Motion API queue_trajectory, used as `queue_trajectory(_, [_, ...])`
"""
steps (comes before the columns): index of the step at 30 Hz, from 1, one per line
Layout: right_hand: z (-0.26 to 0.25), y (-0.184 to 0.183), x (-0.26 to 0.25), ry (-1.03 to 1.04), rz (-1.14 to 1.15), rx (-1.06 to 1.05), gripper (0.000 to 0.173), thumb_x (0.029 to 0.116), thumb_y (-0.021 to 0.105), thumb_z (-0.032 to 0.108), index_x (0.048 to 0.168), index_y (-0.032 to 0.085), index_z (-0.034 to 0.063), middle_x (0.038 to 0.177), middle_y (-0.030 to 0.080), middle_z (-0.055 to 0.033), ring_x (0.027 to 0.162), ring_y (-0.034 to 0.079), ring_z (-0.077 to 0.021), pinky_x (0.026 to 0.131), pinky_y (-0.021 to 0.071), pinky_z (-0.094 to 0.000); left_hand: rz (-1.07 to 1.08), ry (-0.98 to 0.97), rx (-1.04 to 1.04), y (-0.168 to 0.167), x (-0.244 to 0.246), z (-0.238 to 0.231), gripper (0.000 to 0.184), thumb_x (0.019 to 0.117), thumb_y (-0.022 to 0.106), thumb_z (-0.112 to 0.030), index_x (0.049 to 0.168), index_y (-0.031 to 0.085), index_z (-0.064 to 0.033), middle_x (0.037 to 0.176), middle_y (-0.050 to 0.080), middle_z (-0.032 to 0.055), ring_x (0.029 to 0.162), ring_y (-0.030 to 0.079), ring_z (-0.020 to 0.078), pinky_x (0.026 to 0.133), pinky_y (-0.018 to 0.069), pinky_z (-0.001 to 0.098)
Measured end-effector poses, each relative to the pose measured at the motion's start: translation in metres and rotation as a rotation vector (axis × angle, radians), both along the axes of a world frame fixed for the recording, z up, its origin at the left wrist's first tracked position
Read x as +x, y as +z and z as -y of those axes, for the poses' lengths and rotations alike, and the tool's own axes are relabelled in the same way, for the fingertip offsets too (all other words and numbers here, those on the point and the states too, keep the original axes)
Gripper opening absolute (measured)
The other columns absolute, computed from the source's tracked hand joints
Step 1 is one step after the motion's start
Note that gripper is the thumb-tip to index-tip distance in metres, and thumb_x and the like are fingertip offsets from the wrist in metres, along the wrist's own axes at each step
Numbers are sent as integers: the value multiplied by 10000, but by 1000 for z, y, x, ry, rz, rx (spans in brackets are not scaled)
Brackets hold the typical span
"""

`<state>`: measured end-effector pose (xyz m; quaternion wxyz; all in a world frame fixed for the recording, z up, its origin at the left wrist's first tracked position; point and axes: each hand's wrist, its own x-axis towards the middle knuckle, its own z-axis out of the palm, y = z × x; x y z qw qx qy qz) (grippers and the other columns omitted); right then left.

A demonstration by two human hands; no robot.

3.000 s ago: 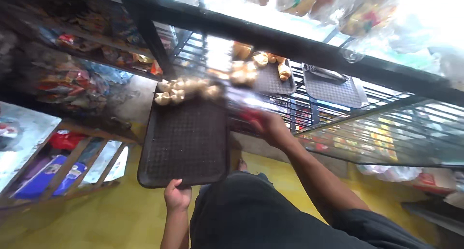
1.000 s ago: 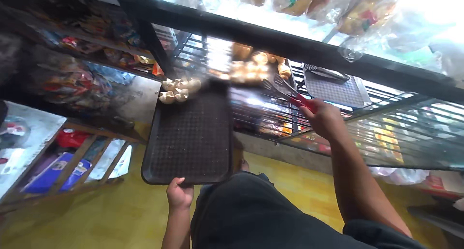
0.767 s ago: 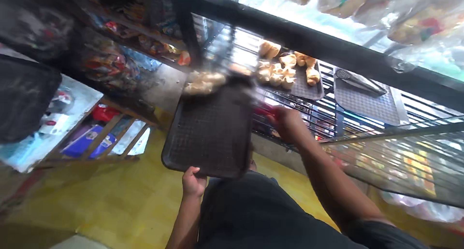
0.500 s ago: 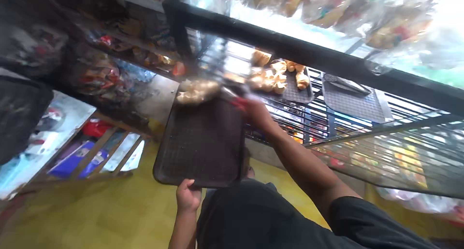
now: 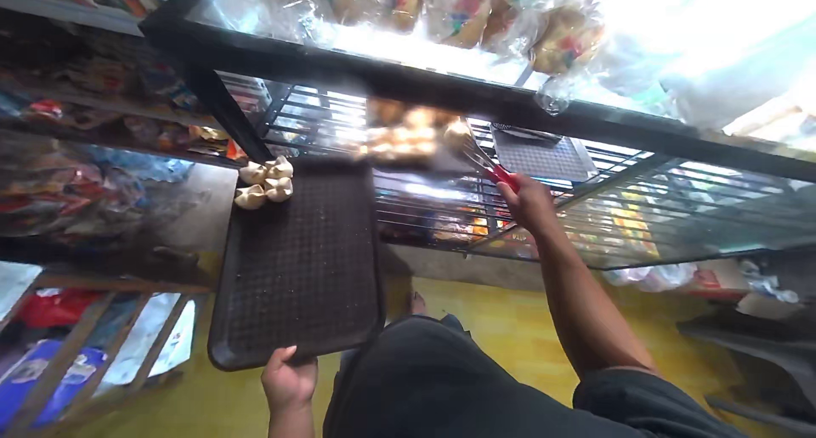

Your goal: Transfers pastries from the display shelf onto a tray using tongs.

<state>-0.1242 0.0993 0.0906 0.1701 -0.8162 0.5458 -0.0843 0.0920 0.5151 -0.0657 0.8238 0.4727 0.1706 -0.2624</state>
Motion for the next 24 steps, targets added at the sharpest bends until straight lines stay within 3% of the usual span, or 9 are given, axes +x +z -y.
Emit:
queue_trajectory(5, [17, -16, 23, 47, 13, 42, 339, 1057, 556, 309, 1151, 704, 18, 1055, 717, -215, 1032, 691, -392, 926, 522, -623, 10, -3, 19, 3, 0, 0, 250, 804, 445, -71, 983, 605, -141, 892, 736, 15, 818, 727, 124, 704, 621, 351])
queue_trajectory(9, [23, -17, 27, 29, -7, 67, 342, 1046, 582, 338, 1137, 692, 27, 993, 713, -209, 979, 695, -392, 871, 533, -614, 24, 1, 11, 4, -4, -2, 261, 798, 441, -63, 986, 605, -141, 891, 738, 14, 821, 727, 116, 704, 621, 349])
queue_trajectory(16, [-12, 21, 1, 34, 36, 42, 385, 1063, 574, 331, 1283, 628, 19, 1050, 695, -265, 972, 683, -451, 851, 511, -685, -7, 19, 27, 5, -10, 2, 241, 803, 440, -57, 979, 590, -126, 869, 731, 19, 803, 725, 130, 696, 622, 358])
queue_trajectory(19, [-62, 27, 46, 256, 65, 107, 345, 1045, 605, 258, 1291, 646, 18, 994, 705, -230, 903, 694, -387, 828, 539, -628, -29, 33, 44, 10, -12, 2, 233, 813, 432, -43, 990, 569, -109, 868, 718, 35, 802, 717, 141, 695, 615, 367])
queue_trajectory(24, [-122, -24, 153, 604, 41, 243, 337, 1019, 641, 307, 1231, 670, 46, 991, 721, -181, 933, 709, -361, 852, 562, -599, -56, 42, 8, 17, -9, 2, 257, 816, 428, -21, 1030, 556, -86, 901, 714, 64, 825, 716, 165, 708, 612, 375])
